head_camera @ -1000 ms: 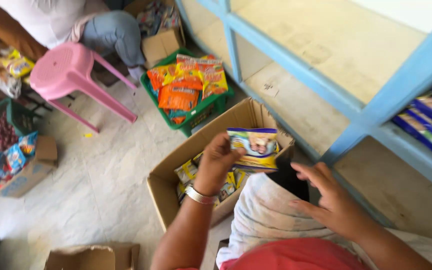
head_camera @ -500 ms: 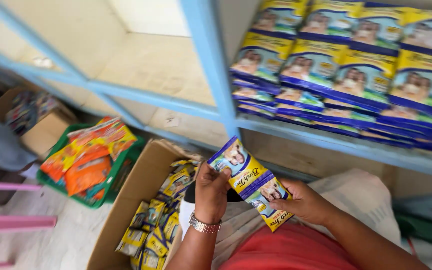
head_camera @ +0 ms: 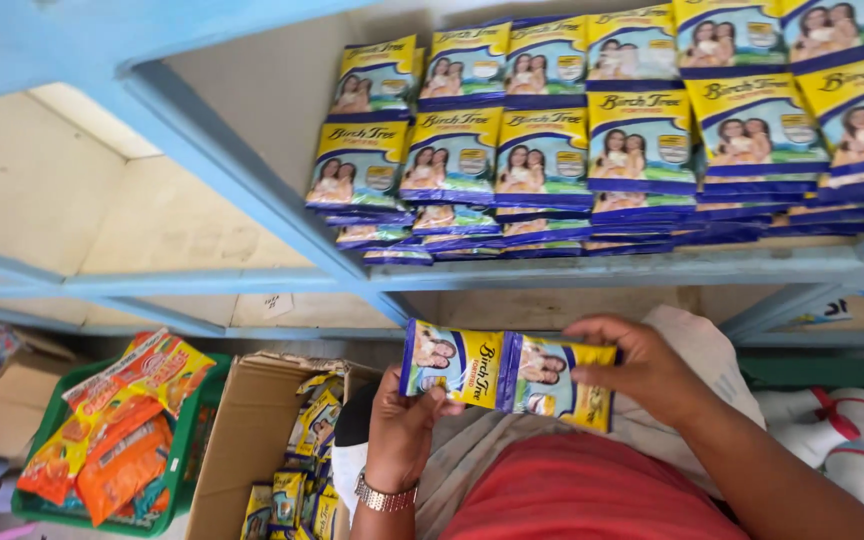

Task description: Restocking milk powder sachets onto store shelves from a cardboard box.

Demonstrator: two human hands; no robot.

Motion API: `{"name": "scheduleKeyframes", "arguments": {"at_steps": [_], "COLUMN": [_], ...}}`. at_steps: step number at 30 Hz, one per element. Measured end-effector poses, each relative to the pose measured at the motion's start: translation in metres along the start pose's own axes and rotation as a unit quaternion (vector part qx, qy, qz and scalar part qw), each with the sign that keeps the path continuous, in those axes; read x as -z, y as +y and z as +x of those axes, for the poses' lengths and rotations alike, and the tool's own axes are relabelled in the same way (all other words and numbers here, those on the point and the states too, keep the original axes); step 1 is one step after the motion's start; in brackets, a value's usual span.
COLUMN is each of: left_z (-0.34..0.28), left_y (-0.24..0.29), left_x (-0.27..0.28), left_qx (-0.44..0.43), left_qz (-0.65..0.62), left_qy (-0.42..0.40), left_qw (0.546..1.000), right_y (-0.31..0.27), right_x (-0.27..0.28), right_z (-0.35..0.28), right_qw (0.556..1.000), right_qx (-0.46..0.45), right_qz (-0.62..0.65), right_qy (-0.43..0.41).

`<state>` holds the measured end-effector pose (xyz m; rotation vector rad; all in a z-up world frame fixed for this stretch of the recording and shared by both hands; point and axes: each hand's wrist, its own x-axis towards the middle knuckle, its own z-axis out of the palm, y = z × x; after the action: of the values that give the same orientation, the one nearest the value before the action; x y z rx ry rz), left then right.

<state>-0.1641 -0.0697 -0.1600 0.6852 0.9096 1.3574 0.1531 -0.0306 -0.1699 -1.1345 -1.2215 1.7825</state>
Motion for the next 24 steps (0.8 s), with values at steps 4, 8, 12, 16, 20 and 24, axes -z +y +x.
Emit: {"name": "scheduleKeyframes", "arguments": {"at_steps": [4, 8, 12, 16, 20, 24], "left_z": [-0.004, -0.001, -0.010, -0.011, 0.004, 0.019], "left_y": [-0.022, -0.035, -0.031, -0.025, -0.050, -0.067], "left_x": [0.010, 0.019, 0.017, 0.021, 0.054, 0.060], "left_qx": [0.041, 0.079, 0.160, 0.094, 0.004, -0.046], "left_qz": [0.013, 0.044, 0.081, 0.053, 0.090, -0.049], "left_qy": [-0.030, -0.070, -0.111, -0.212, -0.196, -0.118], "left_qw": [0.999, 0.993, 0.978, 0.971, 0.976, 0.991], "right_y": [0.005, 0.020, -0.010, -0.075, -0.112, -0.092], "right_x": [-0.003, 0.005, 0.022, 0.000, -0.018, -0.046], "right_z": [-0.014, -0.020, -0.036, -0.037, -0.018, 0.004], "right_qw": [0.971, 0.976, 0.998, 0.958, 0.985, 0.908], "right_qx": [0.119, -0.056, -0.020, 0.105, 0.046, 0.299], "right_qz": [0.204, 0.209, -0.013, -0.198, -0.100, 0.191], "right_qy": [0.033, 0.027, -0.055, -0.180, -0.133, -0.224]}}
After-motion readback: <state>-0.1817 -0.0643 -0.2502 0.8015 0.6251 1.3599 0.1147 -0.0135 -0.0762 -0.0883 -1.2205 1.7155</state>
